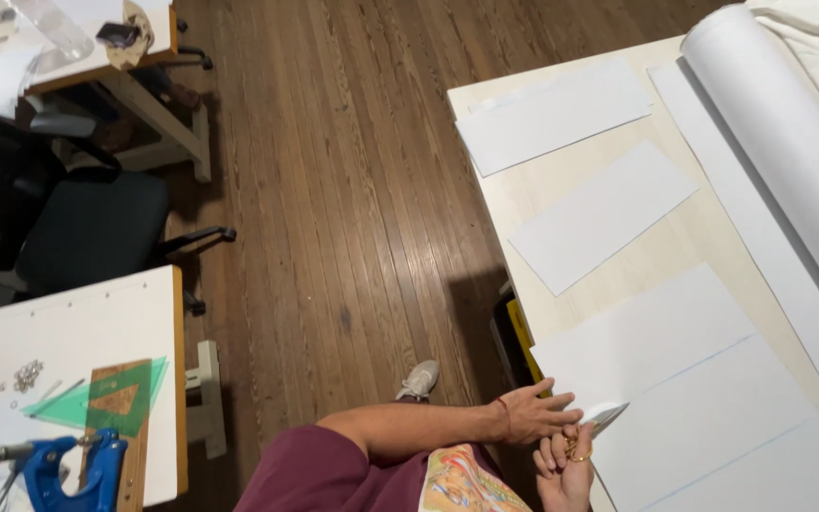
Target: Cutting large sheets of paper into strips along marked lines using scissors
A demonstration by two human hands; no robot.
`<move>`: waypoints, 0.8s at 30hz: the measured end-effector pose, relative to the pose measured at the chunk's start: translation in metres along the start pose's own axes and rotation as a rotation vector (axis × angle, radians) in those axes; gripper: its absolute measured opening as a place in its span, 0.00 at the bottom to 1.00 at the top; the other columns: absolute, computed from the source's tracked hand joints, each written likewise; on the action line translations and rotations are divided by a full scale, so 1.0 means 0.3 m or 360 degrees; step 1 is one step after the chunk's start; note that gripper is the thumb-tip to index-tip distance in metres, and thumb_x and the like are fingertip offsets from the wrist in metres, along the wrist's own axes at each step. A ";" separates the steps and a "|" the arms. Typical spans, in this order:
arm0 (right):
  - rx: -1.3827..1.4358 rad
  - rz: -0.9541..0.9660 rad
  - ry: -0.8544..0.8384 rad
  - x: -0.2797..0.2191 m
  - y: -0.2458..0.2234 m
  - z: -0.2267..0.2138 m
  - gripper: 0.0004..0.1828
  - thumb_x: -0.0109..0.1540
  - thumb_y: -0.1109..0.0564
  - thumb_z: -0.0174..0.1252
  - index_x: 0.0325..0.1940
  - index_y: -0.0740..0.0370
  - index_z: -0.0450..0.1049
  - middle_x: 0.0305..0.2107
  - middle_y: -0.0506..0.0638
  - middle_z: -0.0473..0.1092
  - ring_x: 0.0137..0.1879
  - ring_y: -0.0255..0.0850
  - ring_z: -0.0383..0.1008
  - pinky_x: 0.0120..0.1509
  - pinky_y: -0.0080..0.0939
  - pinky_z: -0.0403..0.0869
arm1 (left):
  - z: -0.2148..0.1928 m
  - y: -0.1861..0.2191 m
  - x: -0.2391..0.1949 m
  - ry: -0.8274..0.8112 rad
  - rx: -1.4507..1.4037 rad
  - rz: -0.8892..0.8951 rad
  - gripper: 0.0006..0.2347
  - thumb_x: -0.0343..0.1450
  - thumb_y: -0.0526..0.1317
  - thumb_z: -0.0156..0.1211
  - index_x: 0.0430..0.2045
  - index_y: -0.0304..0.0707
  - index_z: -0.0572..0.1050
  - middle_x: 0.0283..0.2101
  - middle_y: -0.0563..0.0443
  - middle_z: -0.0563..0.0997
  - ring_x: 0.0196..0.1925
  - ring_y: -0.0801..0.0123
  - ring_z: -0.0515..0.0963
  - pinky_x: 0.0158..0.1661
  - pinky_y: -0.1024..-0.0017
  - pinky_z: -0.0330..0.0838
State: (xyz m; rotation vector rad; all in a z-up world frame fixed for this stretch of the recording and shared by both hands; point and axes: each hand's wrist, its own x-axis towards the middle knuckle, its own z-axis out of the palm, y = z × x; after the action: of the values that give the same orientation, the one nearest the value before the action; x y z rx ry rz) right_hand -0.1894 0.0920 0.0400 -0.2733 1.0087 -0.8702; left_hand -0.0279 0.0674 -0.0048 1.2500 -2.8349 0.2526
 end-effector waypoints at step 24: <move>0.0010 0.0007 0.0000 -0.004 -0.008 -0.015 0.25 0.83 0.31 0.50 0.42 0.47 0.71 0.13 0.40 0.45 0.16 0.32 0.43 0.16 0.35 0.42 | -0.027 0.019 -0.011 -0.0208 -0.0035 -0.0003 0.28 0.80 0.62 0.55 0.81 0.71 0.69 0.91 0.59 0.54 0.93 0.49 0.53 0.86 0.26 0.46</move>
State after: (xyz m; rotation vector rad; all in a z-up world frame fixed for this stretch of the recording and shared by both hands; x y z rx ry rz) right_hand -0.1946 0.0923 0.0397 -0.2659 1.0059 -0.8695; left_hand -0.0301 0.0749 0.0022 1.3118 -2.9357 0.1442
